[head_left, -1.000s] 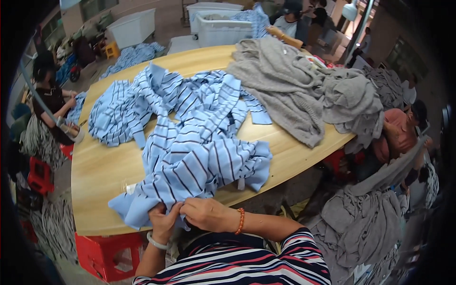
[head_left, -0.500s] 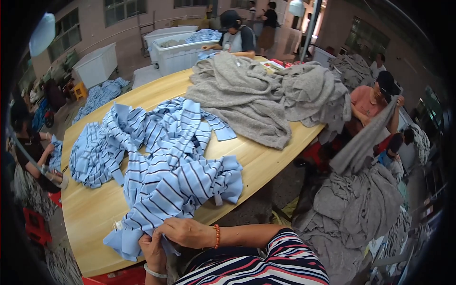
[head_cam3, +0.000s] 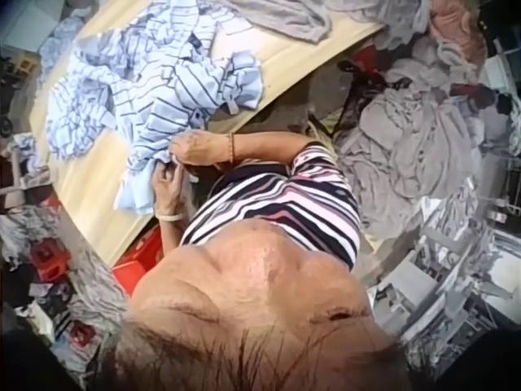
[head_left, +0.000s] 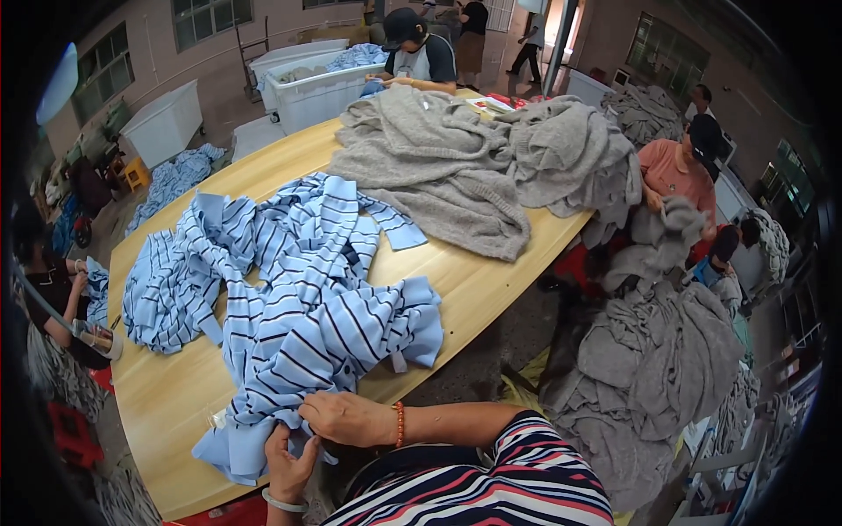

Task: Trimming loose threads and inspecting finished garments at a workbench in a sewing factory.

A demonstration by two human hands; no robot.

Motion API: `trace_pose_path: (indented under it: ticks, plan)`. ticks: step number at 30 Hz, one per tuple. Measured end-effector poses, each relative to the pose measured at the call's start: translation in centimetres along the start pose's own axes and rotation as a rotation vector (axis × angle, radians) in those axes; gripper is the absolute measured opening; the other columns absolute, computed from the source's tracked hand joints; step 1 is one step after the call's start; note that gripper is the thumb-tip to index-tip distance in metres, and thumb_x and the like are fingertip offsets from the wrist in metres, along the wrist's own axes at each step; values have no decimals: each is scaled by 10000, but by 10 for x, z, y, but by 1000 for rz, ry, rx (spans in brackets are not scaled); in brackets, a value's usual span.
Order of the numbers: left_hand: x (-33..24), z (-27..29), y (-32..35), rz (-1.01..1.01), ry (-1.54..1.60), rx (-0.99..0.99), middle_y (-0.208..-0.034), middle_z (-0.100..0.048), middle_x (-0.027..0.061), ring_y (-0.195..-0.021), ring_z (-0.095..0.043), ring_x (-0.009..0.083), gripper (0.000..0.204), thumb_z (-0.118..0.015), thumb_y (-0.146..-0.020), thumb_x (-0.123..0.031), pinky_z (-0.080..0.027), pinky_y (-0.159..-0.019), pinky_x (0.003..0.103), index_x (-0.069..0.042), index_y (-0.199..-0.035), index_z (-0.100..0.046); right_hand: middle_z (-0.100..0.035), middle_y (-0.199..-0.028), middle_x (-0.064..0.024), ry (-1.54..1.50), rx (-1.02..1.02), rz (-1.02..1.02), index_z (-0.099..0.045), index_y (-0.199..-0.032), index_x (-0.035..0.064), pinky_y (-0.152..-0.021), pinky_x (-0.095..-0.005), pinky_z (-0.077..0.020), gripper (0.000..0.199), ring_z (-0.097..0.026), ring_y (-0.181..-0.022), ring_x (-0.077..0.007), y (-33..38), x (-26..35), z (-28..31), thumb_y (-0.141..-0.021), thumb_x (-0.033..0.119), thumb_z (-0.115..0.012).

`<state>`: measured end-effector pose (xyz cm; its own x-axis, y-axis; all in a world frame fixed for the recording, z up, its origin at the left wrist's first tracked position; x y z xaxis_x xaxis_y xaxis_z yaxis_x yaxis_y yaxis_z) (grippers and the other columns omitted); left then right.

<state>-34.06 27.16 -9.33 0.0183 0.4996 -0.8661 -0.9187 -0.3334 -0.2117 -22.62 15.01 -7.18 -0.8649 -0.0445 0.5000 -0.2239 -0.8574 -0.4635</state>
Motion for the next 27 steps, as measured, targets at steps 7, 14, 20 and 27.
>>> trace_pose_path:
  ticks: [7, 14, 20, 27]
  plan:
    - [-9, 1, -6, 39, -9, 22, -823, -589, 93, -727, -531, 171, 234, -657, -777, -79, -436, -681, 287, 17, -976, -579, -557, -858, -157, -52, 46, -49, -528, -855, -3, -716, -383, -485, 99, -593, -839, -304, -1, -6, -5, -792, 71, -550]
    - [-29, -9, -14, -6, -234, 84, -812, -588, 110, -729, -536, 216, 283, -701, -741, -117, -439, -688, 303, 12, -960, -577, -570, -844, -171, 16, 64, -115, -542, -828, -3, -715, -381, -488, 93, -599, -796, -319, -5, -13, -6, -786, 77, -565]
    - [7, 0, -5, -75, -239, -106, -702, -536, 185, -642, -531, 367, 157, -665, -766, -86, -415, -588, 391, 4, -811, -545, -575, -822, -174, -44, 86, -97, -558, -832, -16, -723, -400, -490, 105, -599, -790, -332, -6, -5, -5, -794, 81, -566]
    - [15, 0, -10, -9, -64, 42, -696, -523, 91, -627, -497, 206, 105, -526, -904, -75, -395, -586, 312, 3, -836, -539, -569, -878, -205, -133, 122, -122, -565, -833, -29, -758, -420, -480, 107, -589, -842, -365, -5, -16, -7, -754, 43, -568]
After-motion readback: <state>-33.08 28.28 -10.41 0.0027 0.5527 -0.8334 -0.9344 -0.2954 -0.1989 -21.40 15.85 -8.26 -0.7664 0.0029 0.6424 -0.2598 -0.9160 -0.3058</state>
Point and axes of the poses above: each hand's wrist, its own y-axis away from the middle knuckle, its own z-axis out of the back of the hand, x = y × z, the point moved 3 cm from there along -y, towards the middle knuckle
